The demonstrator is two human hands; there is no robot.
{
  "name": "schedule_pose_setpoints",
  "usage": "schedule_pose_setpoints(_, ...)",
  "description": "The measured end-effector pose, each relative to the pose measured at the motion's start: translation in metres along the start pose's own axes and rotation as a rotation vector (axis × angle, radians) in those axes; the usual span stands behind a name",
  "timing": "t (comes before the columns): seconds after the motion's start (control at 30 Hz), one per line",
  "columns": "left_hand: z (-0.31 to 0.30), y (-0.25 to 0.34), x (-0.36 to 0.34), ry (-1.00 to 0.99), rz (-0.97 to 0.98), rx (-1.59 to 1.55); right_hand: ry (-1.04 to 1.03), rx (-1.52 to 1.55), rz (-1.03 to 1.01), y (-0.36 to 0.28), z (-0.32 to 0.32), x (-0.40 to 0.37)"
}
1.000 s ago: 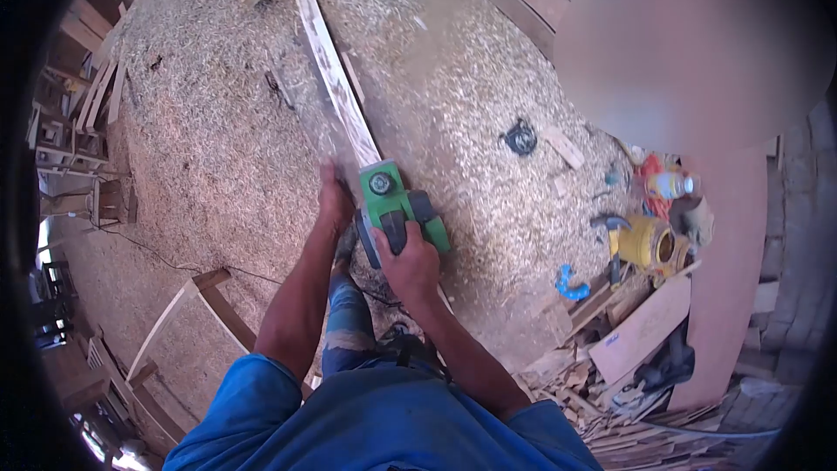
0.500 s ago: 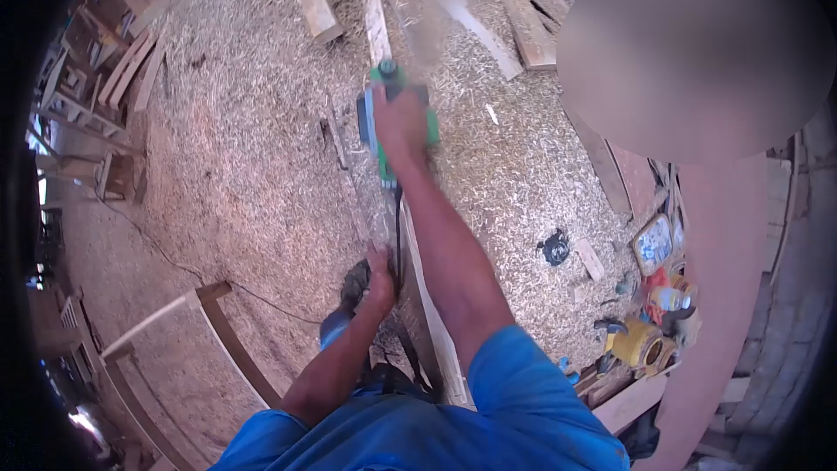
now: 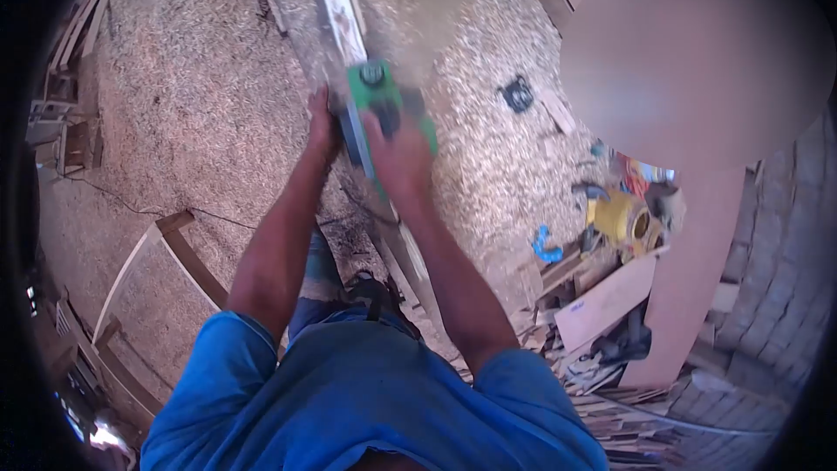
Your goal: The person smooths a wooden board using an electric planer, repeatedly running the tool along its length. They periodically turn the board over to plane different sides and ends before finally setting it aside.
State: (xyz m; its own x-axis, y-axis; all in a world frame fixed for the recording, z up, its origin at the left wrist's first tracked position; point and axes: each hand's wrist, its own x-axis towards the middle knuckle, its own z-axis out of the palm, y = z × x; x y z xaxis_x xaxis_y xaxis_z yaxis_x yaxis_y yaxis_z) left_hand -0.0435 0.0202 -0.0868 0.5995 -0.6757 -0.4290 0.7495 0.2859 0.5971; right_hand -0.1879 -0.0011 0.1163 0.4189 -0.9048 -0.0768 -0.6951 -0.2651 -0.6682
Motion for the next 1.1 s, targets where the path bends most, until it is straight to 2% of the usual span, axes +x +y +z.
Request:
schedule_pose_setpoints(0.07, 0.033, 0.032, -0.031, 0.088, -0.045, 0.318, 0.019, 0.062, 0.05, 0.037, -0.036, -0.098)
schedule_pose_setpoints(0.1, 0.043, 0.038, -0.04, 0.128, -0.06, 0.483, -0.013, 0.095, 0.143, 0.054, -0.053, -0.141)
schedule_pose_setpoints(0.13, 0.04, 0.033, -0.038, 0.112, -0.065, 0.497, 0.033, 0.071, 0.078, 0.086, -0.061, -0.184)
schedule_pose_setpoints(0.2, 0.027, 0.025, -0.02, 0.083, -0.067, 0.525, 0.072, 0.067, 0.116, 0.129, -0.078, -0.26)
schedule_pose_setpoints(0.27, 0.035, 0.031, -0.029, 0.084, -0.083, 0.506, 0.049, 0.088, 0.184, 0.12, -0.099, -0.291)
schedule_pose_setpoints(0.33, 0.044, 0.039, -0.04, 0.075, -0.096, 0.465, 0.056, 0.062, 0.164, 0.125, -0.095, -0.289)
schedule_pose_setpoints(0.47, 0.038, 0.034, -0.031, 0.098, -0.101, 0.503, 0.075, 0.065, 0.123, 0.105, -0.075, -0.24)
schedule_pose_setpoints(0.57, 0.035, 0.032, -0.03, 0.118, -0.084, 0.502, 0.106, -0.025, 0.007, 0.074, -0.062, -0.189)
schedule_pose_setpoints(0.67, 0.043, 0.037, -0.04, 0.079, -0.047, 0.501, 0.085, 0.005, 0.065, 0.046, -0.044, -0.139)
schedule_pose_setpoints(0.77, 0.034, 0.036, -0.035, 0.151, -0.167, 0.342, 0.054, -0.04, 0.078, 0.021, -0.027, -0.092)
schedule_pose_setpoints(0.87, -0.005, 0.009, -0.013, -0.033, -0.069, 0.133, 0.068, -0.04, 0.02, -0.001, -0.003, -0.032)
schedule_pose_setpoints(0.97, -0.003, 0.019, -0.025, -0.122, -0.243, -0.035, 0.05, -0.025, 0.052, -0.039, 0.021, 0.038)
schedule_pose_setpoints(1.1, -0.029, -0.026, -0.006, 0.094, -0.12, 0.089, 0.075, -0.066, 0.025, -0.102, 0.043, 0.138)
